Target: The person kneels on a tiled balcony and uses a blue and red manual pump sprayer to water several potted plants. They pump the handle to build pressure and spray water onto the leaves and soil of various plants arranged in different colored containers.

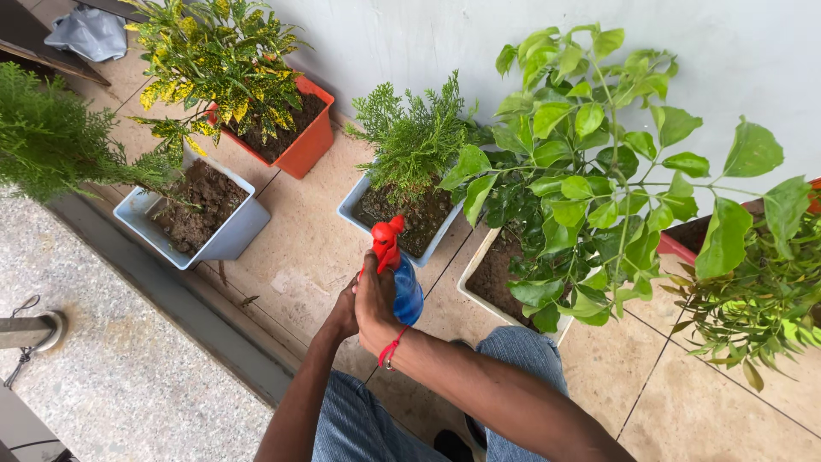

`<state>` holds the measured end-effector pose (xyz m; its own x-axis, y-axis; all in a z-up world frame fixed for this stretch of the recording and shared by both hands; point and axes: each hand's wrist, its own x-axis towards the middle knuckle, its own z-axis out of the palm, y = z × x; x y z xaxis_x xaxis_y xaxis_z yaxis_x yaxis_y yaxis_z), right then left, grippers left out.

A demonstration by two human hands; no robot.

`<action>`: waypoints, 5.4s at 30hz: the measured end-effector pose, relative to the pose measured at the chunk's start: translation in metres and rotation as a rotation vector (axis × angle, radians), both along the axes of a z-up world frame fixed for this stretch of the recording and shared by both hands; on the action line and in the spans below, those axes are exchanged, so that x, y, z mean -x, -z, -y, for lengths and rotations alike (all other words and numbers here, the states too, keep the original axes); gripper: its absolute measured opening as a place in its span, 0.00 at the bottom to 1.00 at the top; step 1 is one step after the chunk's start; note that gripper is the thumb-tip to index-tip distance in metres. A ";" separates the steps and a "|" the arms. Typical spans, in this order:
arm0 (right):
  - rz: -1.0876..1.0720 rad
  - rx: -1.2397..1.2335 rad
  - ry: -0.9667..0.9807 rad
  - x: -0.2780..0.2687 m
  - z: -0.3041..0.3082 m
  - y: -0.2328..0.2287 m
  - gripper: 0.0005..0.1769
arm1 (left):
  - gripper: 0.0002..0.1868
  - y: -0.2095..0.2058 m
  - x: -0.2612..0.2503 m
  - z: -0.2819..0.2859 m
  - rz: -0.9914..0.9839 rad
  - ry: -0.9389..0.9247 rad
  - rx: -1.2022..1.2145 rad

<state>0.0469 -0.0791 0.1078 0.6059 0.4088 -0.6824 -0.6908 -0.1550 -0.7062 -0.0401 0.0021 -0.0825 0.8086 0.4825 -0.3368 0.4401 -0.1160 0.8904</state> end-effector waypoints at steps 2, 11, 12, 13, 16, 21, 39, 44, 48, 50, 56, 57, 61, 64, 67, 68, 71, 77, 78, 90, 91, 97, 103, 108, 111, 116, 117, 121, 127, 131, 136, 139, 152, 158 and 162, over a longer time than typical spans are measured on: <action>0.026 0.077 -0.026 0.007 -0.004 0.003 0.28 | 0.37 0.014 0.014 0.001 0.045 -0.019 0.013; 0.048 0.228 -0.113 0.018 -0.023 0.028 0.31 | 0.43 0.024 0.043 -0.001 -0.048 0.025 -0.111; 0.025 0.224 -0.110 0.010 -0.025 0.033 0.30 | 0.42 0.021 0.038 -0.004 -0.111 0.095 -0.234; 0.001 0.220 -0.107 0.006 -0.027 0.039 0.29 | 0.42 0.016 0.033 -0.006 -0.173 0.166 -0.356; 0.044 0.250 -0.005 -0.008 -0.035 0.053 0.26 | 0.50 -0.009 0.023 -0.004 -0.456 0.141 -0.285; -0.021 0.334 -0.022 -0.018 -0.037 0.070 0.20 | 0.54 -0.025 0.012 0.000 -0.453 0.128 -0.222; -0.185 0.047 0.105 -0.021 -0.048 0.072 0.19 | 0.58 -0.008 0.011 -0.014 -0.450 0.110 -0.314; -0.149 0.082 0.029 -0.010 -0.044 0.056 0.22 | 0.44 0.020 0.024 -0.009 -0.226 0.083 -0.416; -0.104 0.032 0.016 -0.009 -0.042 0.039 0.18 | 0.42 0.005 0.021 -0.008 -0.098 0.050 -0.471; -0.116 -0.032 0.032 -0.019 -0.042 0.036 0.16 | 0.45 -0.012 0.013 -0.010 -0.079 0.005 -0.455; -0.207 -0.191 0.073 -0.048 -0.069 0.034 0.13 | 0.52 -0.028 -0.016 -0.048 -0.093 -0.016 -0.389; -0.212 -0.196 0.059 -0.050 -0.078 0.032 0.12 | 0.53 -0.024 -0.020 -0.060 -0.094 -0.027 -0.387; -0.020 -0.079 -0.130 -0.039 -0.052 0.027 0.13 | 0.51 -0.008 -0.001 -0.034 -0.179 -0.050 -0.396; 0.079 -0.188 -0.244 -0.034 -0.028 0.016 0.23 | 0.60 -0.029 -0.004 -0.012 -0.255 -0.063 -0.471; -0.014 -0.159 -0.258 -0.037 0.009 0.020 0.29 | 0.82 -0.061 -0.008 0.022 -0.294 -0.124 -0.357; -0.020 -0.172 -0.242 -0.035 0.025 0.016 0.28 | 0.80 -0.073 -0.008 0.037 -0.258 -0.112 -0.373; -0.020 -0.174 -0.198 -0.032 0.071 -0.014 0.27 | 0.77 -0.112 -0.007 0.078 -0.136 -0.123 -0.388; -0.066 -0.037 -0.127 -0.038 0.177 -0.114 0.26 | 0.72 -0.208 -0.024 0.176 -0.070 -0.230 -0.194; -0.060 -0.004 -0.115 -0.043 0.194 -0.131 0.27 | 0.72 -0.226 -0.033 0.190 -0.067 -0.208 -0.181; -0.072 0.044 0.039 -0.112 0.370 -0.223 0.26 | 0.54 -0.325 -0.133 0.348 -0.011 0.053 -0.177; -0.081 0.027 0.051 -0.123 0.388 -0.222 0.26 | 0.55 -0.331 -0.148 0.361 -0.003 0.039 -0.200; -0.063 0.056 0.205 -0.188 0.465 -0.215 0.27 | 0.53 -0.357 -0.235 0.431 -0.032 0.173 -0.154; -0.030 0.091 0.324 -0.276 0.526 -0.234 0.28 | 0.53 -0.348 -0.334 0.491 0.064 0.343 -0.234; 0.118 -0.001 0.343 -0.342 0.563 -0.238 0.27 | 0.53 -0.349 -0.410 0.523 0.105 0.391 -0.315; 0.166 -0.063 0.365 -0.381 0.578 -0.237 0.27 | 0.55 -0.355 -0.457 0.534 0.134 0.427 -0.346; 0.205 -0.101 0.369 -0.434 0.605 -0.243 0.28 | 0.57 -0.366 -0.514 0.558 0.208 0.444 -0.399; 0.211 -0.084 0.368 -0.445 0.611 -0.244 0.28 | 0.56 -0.365 -0.525 0.563 0.212 0.450 -0.401; 0.211 -0.127 0.444 -0.466 0.620 -0.233 0.29 | 0.52 -0.348 -0.540 0.583 0.227 0.416 -0.383; 0.116 -0.122 0.523 -0.511 0.634 -0.235 0.29 | 0.51 -0.345 -0.584 0.593 0.327 0.440 -0.347; 0.146 -0.112 0.630 -0.554 0.637 -0.230 0.28 | 0.48 -0.344 -0.638 0.599 0.351 0.454 -0.333; 0.120 -0.125 0.791 -0.624 0.643 -0.230 0.19 | 0.47 -0.359 -0.716 0.604 0.357 0.575 -0.099; 0.105 -0.087 0.806 -0.670 0.652 -0.225 0.21 | 0.41 -0.361 -0.758 0.605 0.183 0.651 0.106; 0.290 -0.013 0.632 -0.756 0.664 -0.163 0.25 | 0.44 -0.312 -0.828 0.626 0.149 0.568 -0.270; 0.332 -0.294 0.821 -0.744 0.704 -0.118 0.17 | 0.48 -0.264 -0.845 0.648 0.221 0.741 -0.535; 0.519 -0.334 0.619 -0.747 0.696 -0.081 0.18 | 0.40 -0.232 -0.832 0.655 0.159 0.616 -0.506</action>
<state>0.7942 -0.7746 0.1886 0.9863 0.0328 -0.1619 -0.1608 0.4133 -0.8963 0.7920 -0.6533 0.1498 0.9984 -0.0013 -0.0561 0.0391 -0.7013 0.7118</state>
